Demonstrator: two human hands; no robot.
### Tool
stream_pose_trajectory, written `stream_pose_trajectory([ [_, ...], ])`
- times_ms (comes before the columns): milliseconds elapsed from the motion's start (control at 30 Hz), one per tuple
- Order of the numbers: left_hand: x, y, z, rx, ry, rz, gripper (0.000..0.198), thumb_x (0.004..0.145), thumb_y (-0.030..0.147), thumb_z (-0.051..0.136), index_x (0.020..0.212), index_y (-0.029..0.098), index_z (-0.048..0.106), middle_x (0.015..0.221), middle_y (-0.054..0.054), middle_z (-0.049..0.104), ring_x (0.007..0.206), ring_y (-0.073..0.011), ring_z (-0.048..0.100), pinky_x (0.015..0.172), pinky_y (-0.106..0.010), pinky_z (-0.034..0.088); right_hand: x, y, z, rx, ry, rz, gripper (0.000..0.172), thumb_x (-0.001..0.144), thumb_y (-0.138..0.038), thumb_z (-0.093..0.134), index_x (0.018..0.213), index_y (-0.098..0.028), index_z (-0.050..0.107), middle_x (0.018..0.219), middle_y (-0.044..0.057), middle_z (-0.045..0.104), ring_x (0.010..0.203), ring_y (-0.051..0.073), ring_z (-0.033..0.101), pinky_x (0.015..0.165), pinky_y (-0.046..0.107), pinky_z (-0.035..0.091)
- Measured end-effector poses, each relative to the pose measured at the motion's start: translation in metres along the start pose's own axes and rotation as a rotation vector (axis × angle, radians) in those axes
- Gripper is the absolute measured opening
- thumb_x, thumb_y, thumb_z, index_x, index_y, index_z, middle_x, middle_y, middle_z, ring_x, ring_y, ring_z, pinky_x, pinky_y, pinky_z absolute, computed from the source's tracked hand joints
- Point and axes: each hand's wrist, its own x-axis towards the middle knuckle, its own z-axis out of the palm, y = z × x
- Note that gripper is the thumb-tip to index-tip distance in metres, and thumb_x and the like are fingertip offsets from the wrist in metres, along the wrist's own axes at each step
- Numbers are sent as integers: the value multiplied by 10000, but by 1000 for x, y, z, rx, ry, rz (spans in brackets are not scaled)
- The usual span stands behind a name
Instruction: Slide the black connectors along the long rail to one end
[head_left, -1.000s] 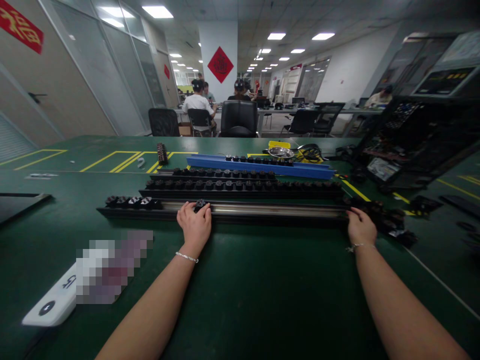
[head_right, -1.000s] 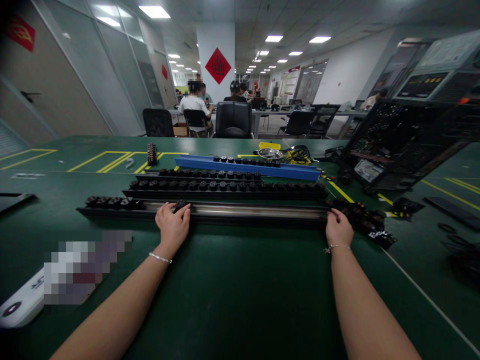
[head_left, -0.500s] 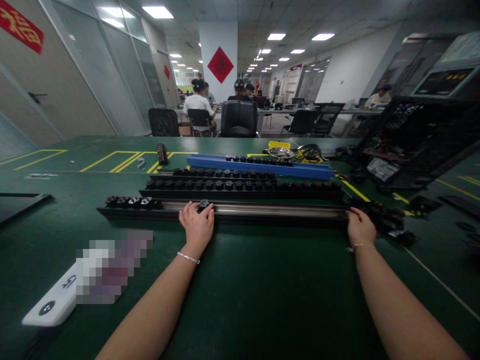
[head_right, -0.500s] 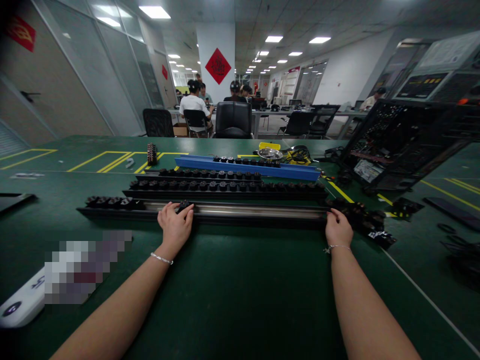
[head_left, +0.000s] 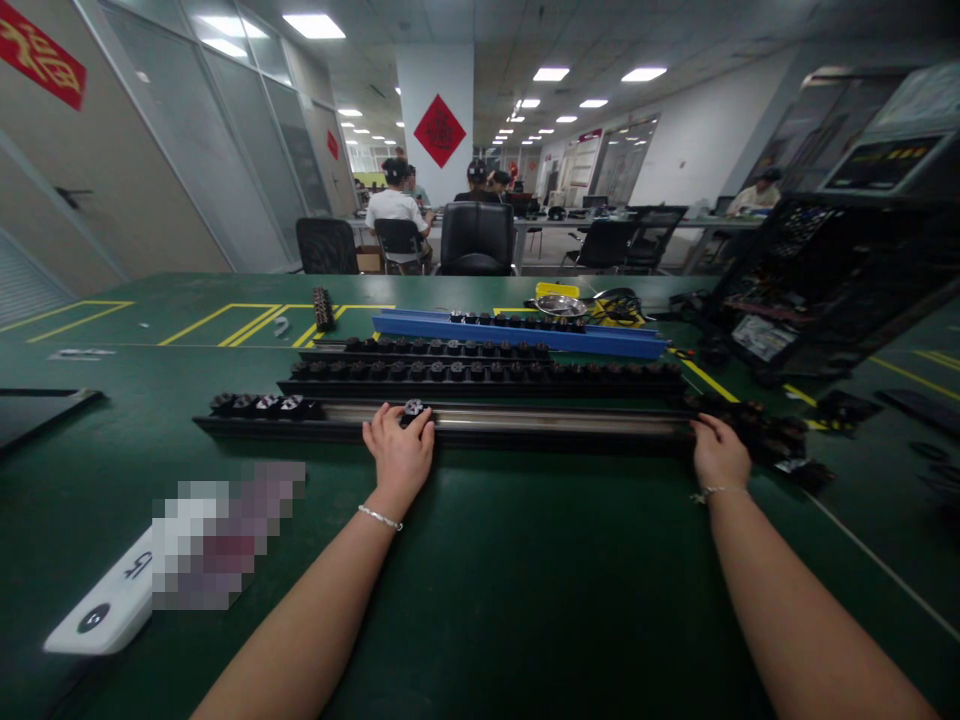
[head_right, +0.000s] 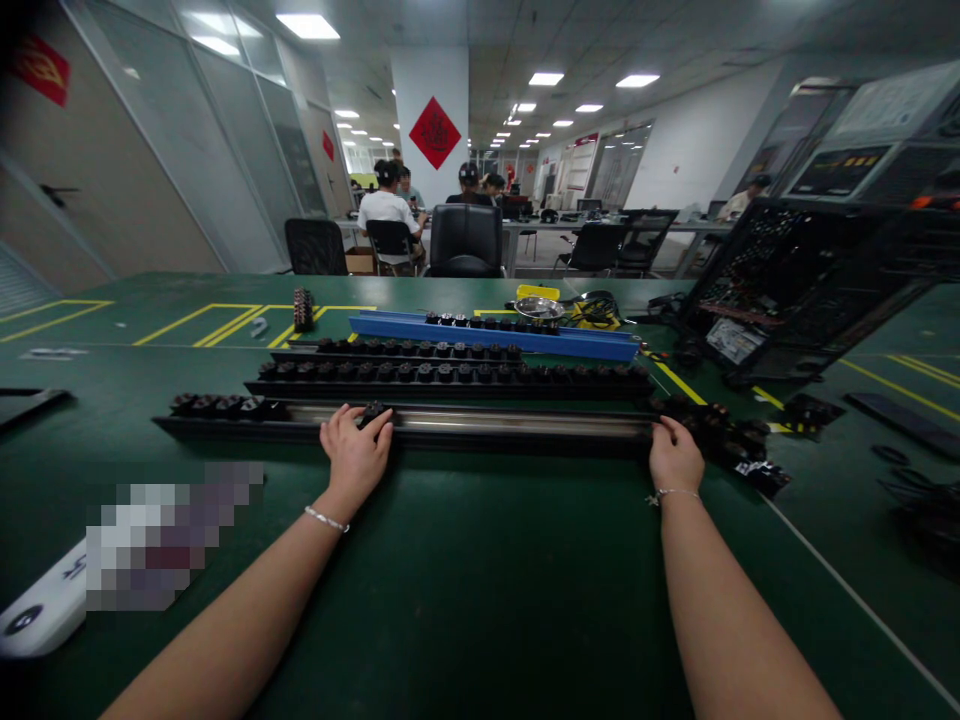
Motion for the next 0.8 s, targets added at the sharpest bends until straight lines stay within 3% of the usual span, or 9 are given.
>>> stream_pose_trajectory([
  [667,-2,5,-2,-9,-34,49,319,867,370,478,1113,291,664,1217,-128,517,1291,-318,326,1059,-579,212,3,7,3,-14,4,-64,409,784,-315,451,1132,-203,635,1129,87,639,1007,222,540,881,328,391],
  [800,-3,6,-2,-12,-44,65,321,867,371,478,1119,294,661,1219,-131,517,1291,-322,323,1055,-586,216,-2,5,3,-84,89,-228,442,776,-281,438,1160,-150,614,1113,113,646,1021,224,549,946,338,373],
])
